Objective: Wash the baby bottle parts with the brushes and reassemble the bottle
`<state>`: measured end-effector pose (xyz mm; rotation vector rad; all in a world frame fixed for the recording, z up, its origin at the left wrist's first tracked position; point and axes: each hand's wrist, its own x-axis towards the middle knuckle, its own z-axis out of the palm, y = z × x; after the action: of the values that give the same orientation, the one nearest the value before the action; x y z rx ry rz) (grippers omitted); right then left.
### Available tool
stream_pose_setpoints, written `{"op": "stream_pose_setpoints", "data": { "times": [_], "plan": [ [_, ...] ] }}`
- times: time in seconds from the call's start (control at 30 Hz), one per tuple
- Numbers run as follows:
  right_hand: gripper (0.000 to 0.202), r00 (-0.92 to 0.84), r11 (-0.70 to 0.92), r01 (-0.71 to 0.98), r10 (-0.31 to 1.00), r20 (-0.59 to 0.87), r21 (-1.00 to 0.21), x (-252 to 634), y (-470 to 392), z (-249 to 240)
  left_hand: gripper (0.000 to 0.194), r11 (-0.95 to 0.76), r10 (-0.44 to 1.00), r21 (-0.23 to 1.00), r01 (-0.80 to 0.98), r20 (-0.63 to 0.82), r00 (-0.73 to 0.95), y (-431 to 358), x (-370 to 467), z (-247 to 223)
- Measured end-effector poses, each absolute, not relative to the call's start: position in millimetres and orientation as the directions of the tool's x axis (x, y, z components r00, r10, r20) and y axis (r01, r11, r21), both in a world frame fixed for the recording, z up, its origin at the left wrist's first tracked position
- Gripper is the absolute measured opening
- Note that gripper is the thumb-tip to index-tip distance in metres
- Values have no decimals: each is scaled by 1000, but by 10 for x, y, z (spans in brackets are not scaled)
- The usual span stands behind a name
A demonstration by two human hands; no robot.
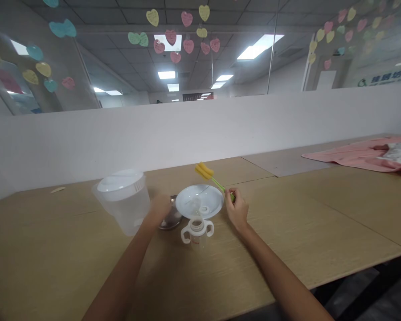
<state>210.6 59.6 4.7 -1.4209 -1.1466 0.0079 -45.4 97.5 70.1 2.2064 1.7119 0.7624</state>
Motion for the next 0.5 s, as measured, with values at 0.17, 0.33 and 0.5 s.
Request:
{"op": "stream_pose_setpoints", "data": {
  "times": [0.17, 0.33, 0.5],
  "plan": [
    [47, 492, 260, 616, 610, 621, -744, 2113, 608, 44, 30, -469, 872, 269, 841, 290, 394, 868, -117, 729],
    [45, 491, 281, 623, 586, 644, -731, 2119, 615, 53, 31, -576, 813, 149, 804, 210, 544, 883, -20, 541],
    [42, 464, 298, 637, 588, 663, -711, 2114, 599, 66, 36, -587, 803, 144, 797, 233, 549, 890, -66, 554]
  ]
}}
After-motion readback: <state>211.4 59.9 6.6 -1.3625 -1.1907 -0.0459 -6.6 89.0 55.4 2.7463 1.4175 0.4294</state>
